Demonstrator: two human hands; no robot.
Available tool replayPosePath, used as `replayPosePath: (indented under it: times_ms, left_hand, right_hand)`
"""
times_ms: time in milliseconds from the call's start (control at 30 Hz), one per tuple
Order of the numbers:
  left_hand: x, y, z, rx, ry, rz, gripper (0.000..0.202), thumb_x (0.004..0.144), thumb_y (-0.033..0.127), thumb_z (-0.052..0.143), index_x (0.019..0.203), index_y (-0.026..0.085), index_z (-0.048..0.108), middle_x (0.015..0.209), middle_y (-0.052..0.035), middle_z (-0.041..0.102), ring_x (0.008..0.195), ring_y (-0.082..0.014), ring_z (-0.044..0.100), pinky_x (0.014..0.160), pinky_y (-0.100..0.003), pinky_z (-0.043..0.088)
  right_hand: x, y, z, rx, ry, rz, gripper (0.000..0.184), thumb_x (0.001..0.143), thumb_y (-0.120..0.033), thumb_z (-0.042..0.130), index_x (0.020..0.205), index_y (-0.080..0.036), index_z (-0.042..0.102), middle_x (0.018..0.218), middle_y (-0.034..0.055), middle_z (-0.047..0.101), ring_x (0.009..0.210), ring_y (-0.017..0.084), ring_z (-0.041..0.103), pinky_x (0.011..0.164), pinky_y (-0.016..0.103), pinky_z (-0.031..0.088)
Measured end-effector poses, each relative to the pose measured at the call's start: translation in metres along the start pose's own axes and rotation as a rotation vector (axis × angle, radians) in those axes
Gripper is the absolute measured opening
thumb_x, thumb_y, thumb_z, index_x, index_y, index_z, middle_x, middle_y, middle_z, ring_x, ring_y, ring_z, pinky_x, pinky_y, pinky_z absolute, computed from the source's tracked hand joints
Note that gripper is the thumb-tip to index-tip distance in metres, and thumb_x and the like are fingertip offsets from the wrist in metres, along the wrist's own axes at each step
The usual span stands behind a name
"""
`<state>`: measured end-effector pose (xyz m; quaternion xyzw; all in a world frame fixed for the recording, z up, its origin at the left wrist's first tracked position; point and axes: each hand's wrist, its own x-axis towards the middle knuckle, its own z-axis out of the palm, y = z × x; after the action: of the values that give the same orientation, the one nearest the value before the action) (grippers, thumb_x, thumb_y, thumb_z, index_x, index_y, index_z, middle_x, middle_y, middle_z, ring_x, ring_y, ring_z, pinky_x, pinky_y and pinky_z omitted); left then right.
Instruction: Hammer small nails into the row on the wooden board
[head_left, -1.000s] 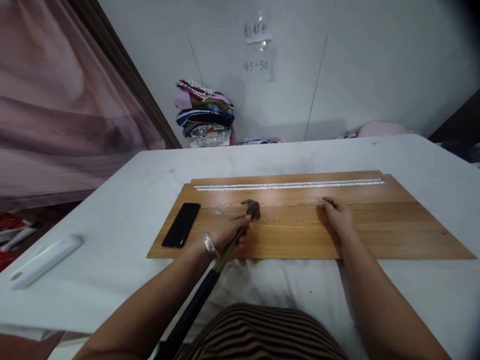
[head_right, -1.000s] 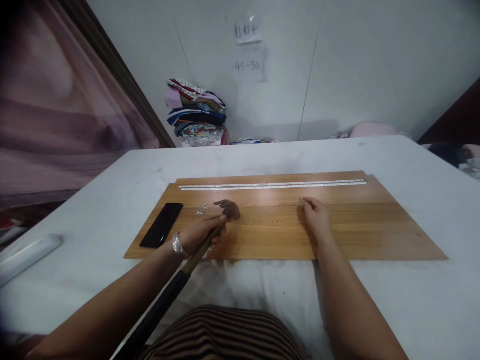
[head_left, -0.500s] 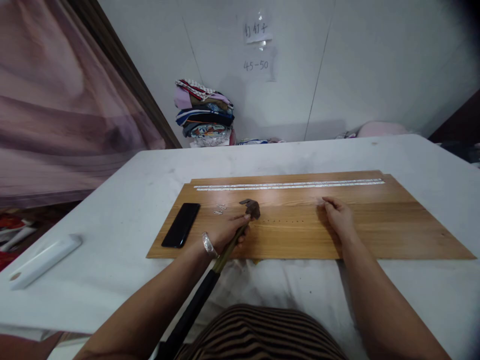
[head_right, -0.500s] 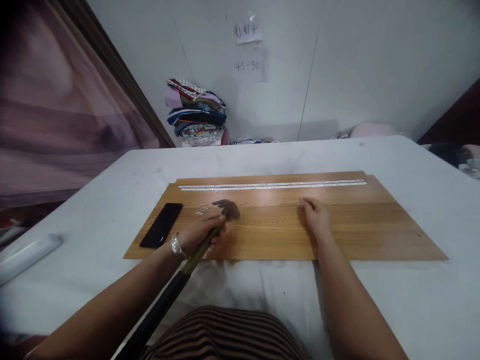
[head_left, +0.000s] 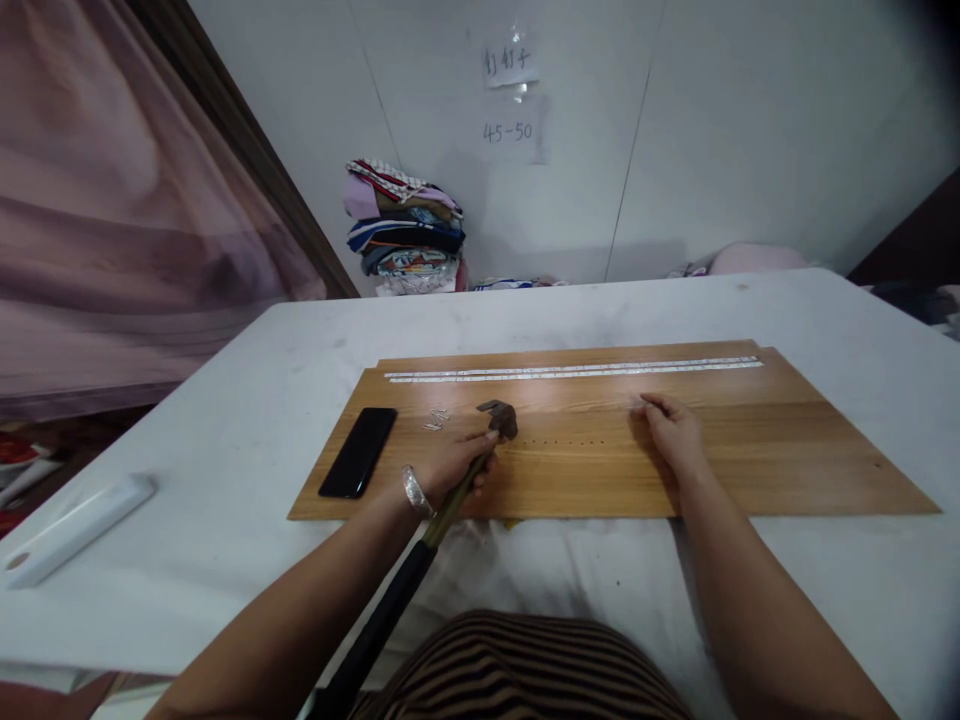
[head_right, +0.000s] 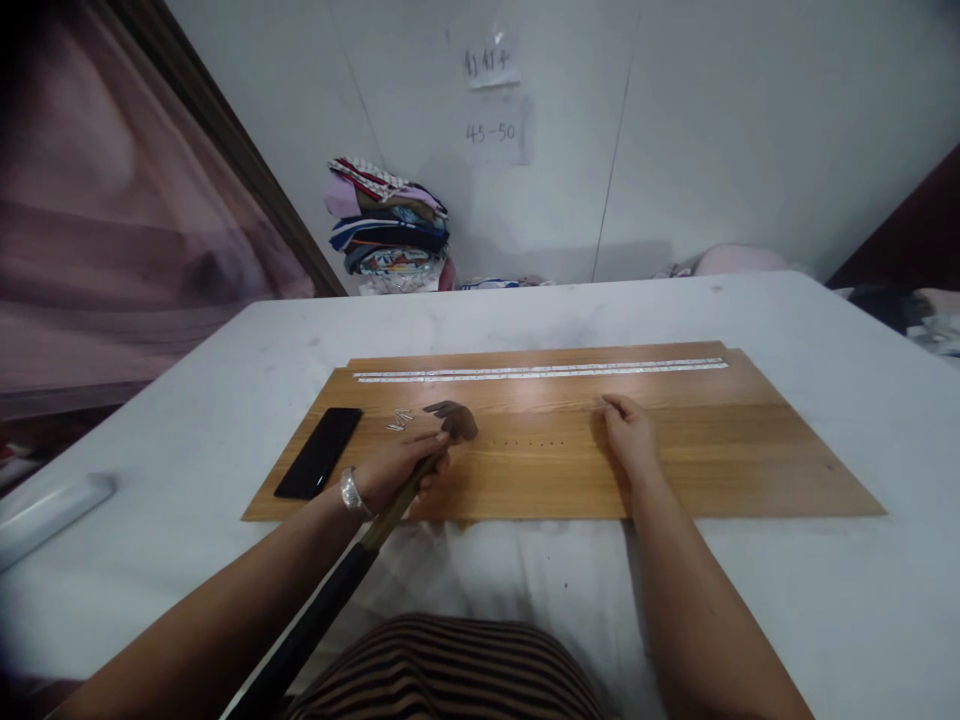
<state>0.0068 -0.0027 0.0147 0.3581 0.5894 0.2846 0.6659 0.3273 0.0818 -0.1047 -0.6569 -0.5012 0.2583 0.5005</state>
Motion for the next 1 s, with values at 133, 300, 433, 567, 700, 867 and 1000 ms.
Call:
replayPosePath:
  times_ms: [133, 300, 433, 567, 700, 867, 1000]
  left_hand:
    - [0.0021, -0.0020, -0.0005, 0.010, 0.031, -0.036, 0.030, 0.078, 0.045, 0.060, 0.085, 0.017, 0.051, 0.059, 0.0054, 0.050, 0.039, -0.0050, 0.040, 0.036, -0.017, 0.033]
    - [0.0002, -0.0014, -0.0011, -0.020, -0.017, 0.012, 0.035, 0.075, 0.047, 0.062, 0.091, 0.017, 0.052, 0.059, 0.0056, 0.050, 0.039, -0.0050, 0.041, 0.036, -0.017, 0.034]
    - [0.0002, -0.0008, -0.0005, -0.014, -0.022, 0.003, 0.034, 0.076, 0.046, 0.062, 0.091, 0.016, 0.053, 0.059, 0.0050, 0.051, 0.039, -0.0052, 0.042, 0.036, -0.017, 0.034]
    - [0.0019, -0.0019, -0.0006, -0.004, 0.000, -0.011, 0.032, 0.076, 0.045, 0.062, 0.088, 0.016, 0.052, 0.059, 0.0049, 0.051, 0.038, -0.0052, 0.042, 0.035, -0.017, 0.033]
    - [0.0023, -0.0032, -0.0035, 0.000, -0.025, 0.011, 0.036, 0.075, 0.048, 0.062, 0.091, 0.016, 0.052, 0.062, 0.0043, 0.052, 0.039, -0.0054, 0.043, 0.035, -0.017, 0.033]
    - [0.0042, -0.0051, -0.0057, 0.008, -0.020, 0.017, 0.038, 0.073, 0.049, 0.064, 0.088, 0.016, 0.052, 0.061, 0.0046, 0.051, 0.039, -0.0050, 0.042, 0.035, -0.017, 0.034]
    - [0.0051, -0.0055, -0.0054, 0.024, 0.002, 0.004, 0.040, 0.072, 0.051, 0.064, 0.085, 0.016, 0.052, 0.059, 0.0044, 0.051, 0.039, -0.0056, 0.042, 0.035, -0.017, 0.035]
  right_hand:
    - [-0.0002, -0.0008, 0.0006, 0.006, 0.004, 0.002, 0.034, 0.069, -0.037, 0.052, 0.088, -0.016, 0.073, 0.084, 0.0077, 0.074, 0.084, 0.024, 0.066, 0.082, 0.037, 0.049]
    - [0.0007, -0.0010, 0.0016, 0.012, 0.009, 0.015, 0.034, 0.068, -0.038, 0.054, 0.086, -0.017, 0.073, 0.087, 0.0086, 0.074, 0.085, 0.024, 0.067, 0.083, 0.037, 0.050]
    - [0.0022, 0.0008, 0.0020, 0.014, 0.007, 0.007, 0.033, 0.067, -0.036, 0.054, 0.086, -0.018, 0.073, 0.086, 0.0077, 0.075, 0.084, 0.025, 0.067, 0.083, 0.037, 0.050]
    - [0.0025, 0.0025, 0.0024, 0.012, 0.006, -0.005, 0.032, 0.068, -0.035, 0.053, 0.086, -0.019, 0.073, 0.086, 0.0068, 0.075, 0.084, 0.024, 0.067, 0.082, 0.036, 0.051]
    - [0.0023, 0.0012, 0.0024, 0.005, 0.008, -0.011, 0.031, 0.068, -0.035, 0.053, 0.084, -0.018, 0.073, 0.085, 0.0079, 0.075, 0.082, 0.024, 0.067, 0.081, 0.036, 0.051]
    - [0.0023, 0.0000, 0.0023, -0.007, 0.009, -0.029, 0.032, 0.069, -0.034, 0.051, 0.086, -0.018, 0.073, 0.090, 0.0089, 0.075, 0.087, 0.024, 0.067, 0.084, 0.037, 0.050]
    - [0.0025, 0.0025, 0.0027, -0.017, 0.002, -0.036, 0.033, 0.070, -0.034, 0.051, 0.088, -0.017, 0.073, 0.091, 0.0081, 0.075, 0.087, 0.024, 0.067, 0.085, 0.037, 0.050]
